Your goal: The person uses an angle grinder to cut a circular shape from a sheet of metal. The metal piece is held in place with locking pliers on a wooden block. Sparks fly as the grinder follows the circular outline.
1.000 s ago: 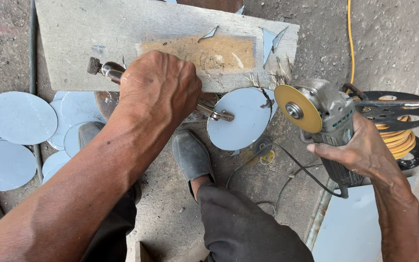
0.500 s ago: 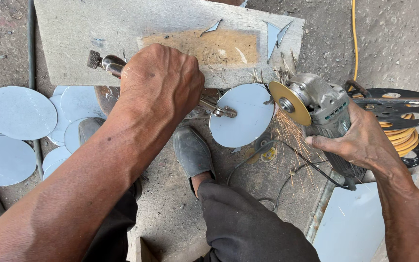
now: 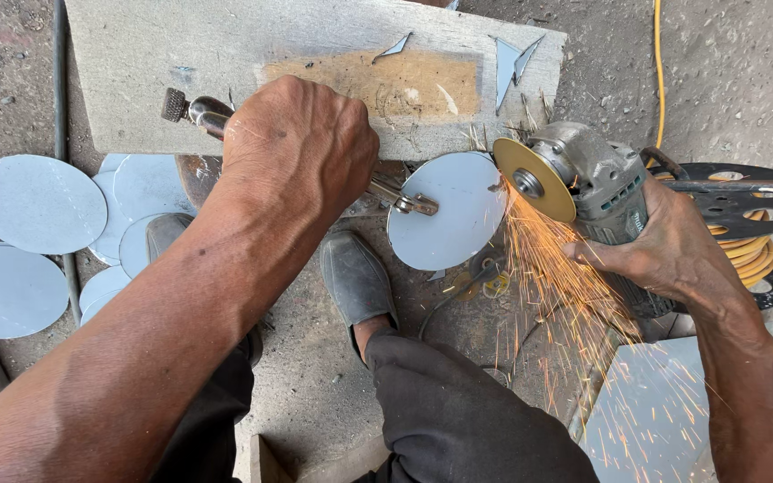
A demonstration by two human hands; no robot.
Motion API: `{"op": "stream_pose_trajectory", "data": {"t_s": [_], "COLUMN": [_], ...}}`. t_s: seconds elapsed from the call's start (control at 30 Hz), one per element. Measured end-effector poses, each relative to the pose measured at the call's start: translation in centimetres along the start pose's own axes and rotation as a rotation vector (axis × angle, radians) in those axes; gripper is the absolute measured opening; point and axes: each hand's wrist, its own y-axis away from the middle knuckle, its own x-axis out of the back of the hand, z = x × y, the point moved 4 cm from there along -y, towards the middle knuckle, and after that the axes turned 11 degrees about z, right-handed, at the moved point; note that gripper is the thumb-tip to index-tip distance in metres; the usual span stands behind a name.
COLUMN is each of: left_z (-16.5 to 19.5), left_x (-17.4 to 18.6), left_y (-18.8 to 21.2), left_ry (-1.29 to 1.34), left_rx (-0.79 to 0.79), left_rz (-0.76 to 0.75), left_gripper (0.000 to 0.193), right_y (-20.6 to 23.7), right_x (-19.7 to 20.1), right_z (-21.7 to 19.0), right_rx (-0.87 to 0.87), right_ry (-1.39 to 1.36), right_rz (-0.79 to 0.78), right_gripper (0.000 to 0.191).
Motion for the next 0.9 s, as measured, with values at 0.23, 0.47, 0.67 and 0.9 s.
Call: {"op": "stream_pose_trajectory", "data": {"t_s": [0.23, 0.47, 0.67, 0.9], "left_z": [0.0, -0.2, -0.3, -0.4], "left_x": [0.1, 0.3, 0.7, 0.9], "left_y": [0.0, 0.0, 0.1, 0.2], "left_ry": [0.014, 0.038, 0.014, -0.02], "left_rx": [0.019, 0.026, -0.026, -0.05], "left_rz": [0.04, 0.025, -0.053, -0.125], "left_gripper": [0.015, 0.015, 0.008, 0.009], "right_y": [-0.1, 0.2, 1.2, 3.3], "right_x": [-0.1, -0.2, -0.3, -1.2], "right_z": [-1.0, -0.9, 0.8, 2.4], "right_rx": [-0.08, -0.09, -0.143, -0.276], "right_ry": [-0.045, -0.012, -0.01, -0.236], "right_rz": [-0.019, -0.017, -0.029, 0.008], "right_gripper": [0.077, 0.077, 0.081, 0.081]}}
